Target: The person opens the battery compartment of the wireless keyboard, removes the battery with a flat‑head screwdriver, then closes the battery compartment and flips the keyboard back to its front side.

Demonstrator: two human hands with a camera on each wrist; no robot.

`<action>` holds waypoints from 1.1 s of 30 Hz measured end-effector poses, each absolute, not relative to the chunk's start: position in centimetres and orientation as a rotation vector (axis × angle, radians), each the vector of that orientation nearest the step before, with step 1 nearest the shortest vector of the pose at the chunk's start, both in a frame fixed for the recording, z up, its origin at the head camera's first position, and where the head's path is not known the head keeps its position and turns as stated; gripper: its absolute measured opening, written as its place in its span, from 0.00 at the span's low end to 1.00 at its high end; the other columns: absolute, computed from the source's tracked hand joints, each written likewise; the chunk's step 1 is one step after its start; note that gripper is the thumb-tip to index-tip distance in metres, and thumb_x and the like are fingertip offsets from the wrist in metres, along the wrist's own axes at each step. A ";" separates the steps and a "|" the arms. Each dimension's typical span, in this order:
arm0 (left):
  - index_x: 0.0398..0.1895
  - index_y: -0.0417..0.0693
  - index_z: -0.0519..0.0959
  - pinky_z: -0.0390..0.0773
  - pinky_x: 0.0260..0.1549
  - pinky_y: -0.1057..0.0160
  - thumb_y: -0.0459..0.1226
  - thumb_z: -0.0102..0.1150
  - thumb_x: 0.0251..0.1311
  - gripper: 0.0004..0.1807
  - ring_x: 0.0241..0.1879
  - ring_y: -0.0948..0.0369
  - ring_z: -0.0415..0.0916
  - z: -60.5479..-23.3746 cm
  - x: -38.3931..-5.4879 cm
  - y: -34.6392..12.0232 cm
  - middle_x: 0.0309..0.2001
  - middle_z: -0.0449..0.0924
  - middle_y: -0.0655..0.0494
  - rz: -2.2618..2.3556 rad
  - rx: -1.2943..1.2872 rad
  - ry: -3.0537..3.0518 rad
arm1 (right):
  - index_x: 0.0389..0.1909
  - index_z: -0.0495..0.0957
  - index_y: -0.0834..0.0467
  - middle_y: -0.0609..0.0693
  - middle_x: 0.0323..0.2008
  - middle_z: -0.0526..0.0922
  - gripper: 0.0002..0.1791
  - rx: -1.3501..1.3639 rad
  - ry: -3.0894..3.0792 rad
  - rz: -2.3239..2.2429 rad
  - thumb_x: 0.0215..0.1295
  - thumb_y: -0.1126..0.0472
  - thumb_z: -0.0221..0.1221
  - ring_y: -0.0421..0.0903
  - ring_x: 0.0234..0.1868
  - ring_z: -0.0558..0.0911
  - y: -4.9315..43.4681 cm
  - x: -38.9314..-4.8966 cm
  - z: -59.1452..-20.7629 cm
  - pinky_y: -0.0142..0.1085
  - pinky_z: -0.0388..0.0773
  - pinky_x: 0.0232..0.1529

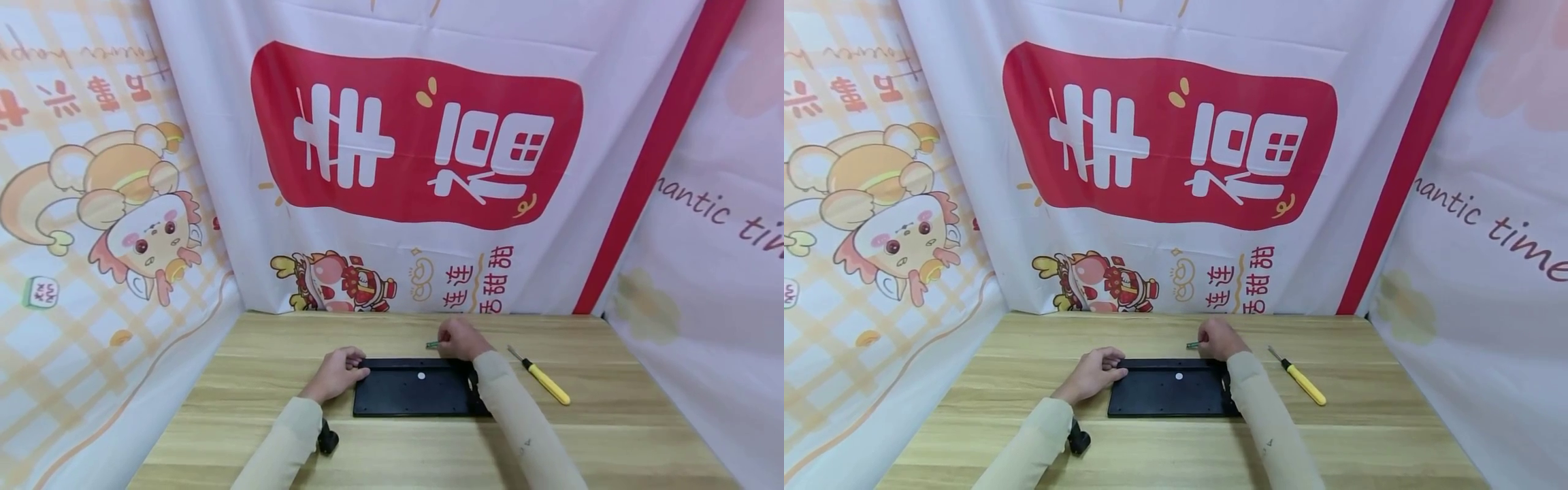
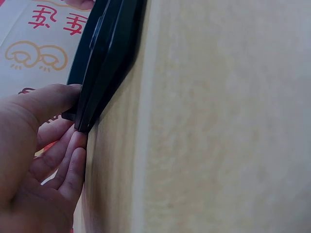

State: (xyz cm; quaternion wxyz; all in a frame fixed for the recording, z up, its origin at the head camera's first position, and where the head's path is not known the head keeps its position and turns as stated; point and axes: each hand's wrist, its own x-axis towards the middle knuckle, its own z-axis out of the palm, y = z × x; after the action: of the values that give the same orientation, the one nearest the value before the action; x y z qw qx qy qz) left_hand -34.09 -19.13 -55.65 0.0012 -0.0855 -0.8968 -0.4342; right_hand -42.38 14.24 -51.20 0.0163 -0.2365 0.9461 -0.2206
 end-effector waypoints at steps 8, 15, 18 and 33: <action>0.56 0.46 0.84 0.85 0.54 0.52 0.41 0.71 0.68 0.17 0.50 0.58 0.83 -55.8 -33.9 -19.1 0.52 0.86 0.52 -1.352 -0.298 -2.823 | 0.32 0.87 0.54 0.45 0.30 0.85 0.04 -0.680 2.962 -0.636 0.64 0.66 0.71 0.40 0.32 0.80 14.1 -42.2 -52.2 0.39 0.83 0.38; 0.56 0.48 0.84 0.85 0.56 0.51 0.41 0.72 0.67 0.16 0.51 0.58 0.83 -55.8 -33.9 -19.1 0.52 0.86 0.52 -1.369 -0.269 -2.822 | 0.33 0.87 0.56 0.45 0.31 0.85 0.03 -0.666 2.960 -0.608 0.63 0.66 0.72 0.41 0.32 0.80 14.0 -42.2 -52.4 0.39 0.83 0.39; 0.56 0.47 0.84 0.85 0.55 0.51 0.41 0.71 0.68 0.17 0.51 0.57 0.83 -55.9 -33.8 -19.1 0.52 0.86 0.52 -1.363 -0.282 -2.825 | 0.33 0.87 0.55 0.45 0.31 0.85 0.03 -0.672 2.954 -0.599 0.65 0.65 0.71 0.40 0.32 0.80 14.2 -42.2 -52.4 0.39 0.83 0.39; 0.57 0.45 0.84 0.85 0.55 0.51 0.40 0.71 0.68 0.17 0.50 0.58 0.83 -55.3 -34.0 -19.1 0.52 0.86 0.52 -1.365 -0.281 -2.822 | 0.47 0.88 0.63 0.55 0.43 0.90 0.09 -0.820 2.981 -0.557 0.67 0.67 0.70 0.48 0.44 0.88 17.7 -41.7 -48.2 0.47 0.87 0.49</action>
State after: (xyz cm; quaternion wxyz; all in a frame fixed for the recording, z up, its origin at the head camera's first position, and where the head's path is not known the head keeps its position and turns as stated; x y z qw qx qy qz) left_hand -33.95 -19.12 -55.28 -0.0029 -0.0893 -0.8966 -0.4337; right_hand -41.67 17.68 -48.17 -0.0001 -0.2609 0.9489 -0.1773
